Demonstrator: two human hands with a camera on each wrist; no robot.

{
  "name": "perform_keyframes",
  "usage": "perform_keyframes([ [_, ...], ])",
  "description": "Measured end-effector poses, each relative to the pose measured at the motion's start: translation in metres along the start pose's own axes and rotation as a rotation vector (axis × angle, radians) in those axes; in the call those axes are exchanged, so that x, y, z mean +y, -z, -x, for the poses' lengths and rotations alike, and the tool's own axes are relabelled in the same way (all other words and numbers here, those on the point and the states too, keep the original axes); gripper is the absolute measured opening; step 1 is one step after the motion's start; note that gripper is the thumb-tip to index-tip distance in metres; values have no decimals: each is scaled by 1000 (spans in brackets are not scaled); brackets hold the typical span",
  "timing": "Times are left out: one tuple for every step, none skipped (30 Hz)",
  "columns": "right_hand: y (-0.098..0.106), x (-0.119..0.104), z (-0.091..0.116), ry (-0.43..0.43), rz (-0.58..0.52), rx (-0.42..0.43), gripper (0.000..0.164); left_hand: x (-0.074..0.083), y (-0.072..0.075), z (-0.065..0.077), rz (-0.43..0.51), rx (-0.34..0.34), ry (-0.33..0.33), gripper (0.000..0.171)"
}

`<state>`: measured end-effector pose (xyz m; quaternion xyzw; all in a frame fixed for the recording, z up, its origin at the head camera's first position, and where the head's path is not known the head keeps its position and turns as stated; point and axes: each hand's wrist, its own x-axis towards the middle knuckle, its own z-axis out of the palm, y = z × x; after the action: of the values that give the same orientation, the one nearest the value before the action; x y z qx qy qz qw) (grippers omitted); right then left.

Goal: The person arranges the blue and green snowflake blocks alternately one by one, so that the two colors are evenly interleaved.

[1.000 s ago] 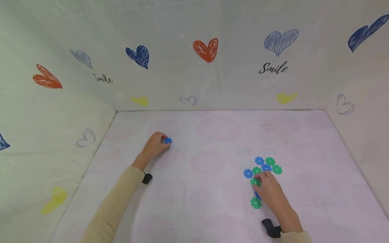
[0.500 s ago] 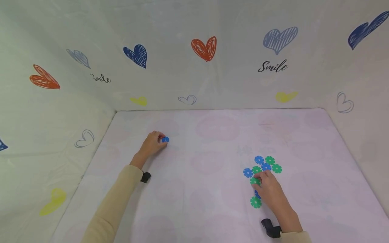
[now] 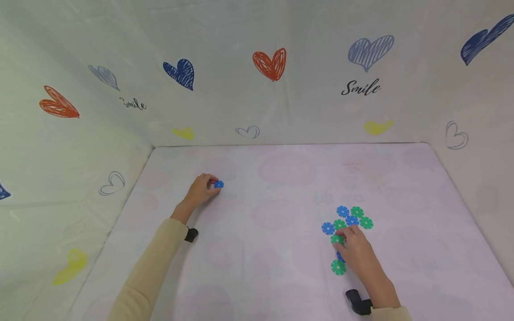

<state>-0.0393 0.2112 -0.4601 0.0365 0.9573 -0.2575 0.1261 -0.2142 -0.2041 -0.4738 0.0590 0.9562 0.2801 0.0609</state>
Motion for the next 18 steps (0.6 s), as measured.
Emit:
perform_keyframes([
  [0,0,0,1,0,0,33,0,0,0,4,2,-1,32],
  [0,0,0,3,-1,1,33,0,0,0,4,2,-2,32],
  [0,1,0,1,-5,-2,33,0,0,-1,5,5,-6,32],
  [0,1,0,2,-7,-4,33,0,0,-1,6,7,-8,32],
  [0,2,0,2,-9,-5,33,0,0,-1,8,6,-7,32],
  [0,2,0,1,-11,-7,33,0,0,-1,9,5,-6,32],
  [0,2,0,0,-14,-9,34,0,0,-1,11,4,-2,31],
  [0,3,0,-1,-18,-11,34,0,0,-1,12,2,0,31],
  [0,3,0,-4,-21,-16,34,0,0,-1,11,1,0,31],
  [0,3,0,-7,-24,-18,35,0,0,-1,11,-2,2,31],
  [0,3,0,-9,-26,-19,36,0,0,-1,12,-5,5,31],
  [0,3,0,-9,-26,-16,37,0,0,-1,12,-5,5,31],
  [1,3,0,-5,-27,-13,37,0,0,-1,12,-6,5,31],
  [1,3,1,0,-26,-9,37,1,0,-1,13,-7,7,31],
  [0,4,1,8,-27,-4,37,1,0,-1,12,-8,10,31],
  [0,4,1,18,-27,5,37,2,1,-1,14,-9,14,31],
  [0,5,1,31,-25,14,36,2,1,0,16,-10,20,31],
  [0,5,1,43,-24,21,35,3,1,0,17,-11,26,31],
])
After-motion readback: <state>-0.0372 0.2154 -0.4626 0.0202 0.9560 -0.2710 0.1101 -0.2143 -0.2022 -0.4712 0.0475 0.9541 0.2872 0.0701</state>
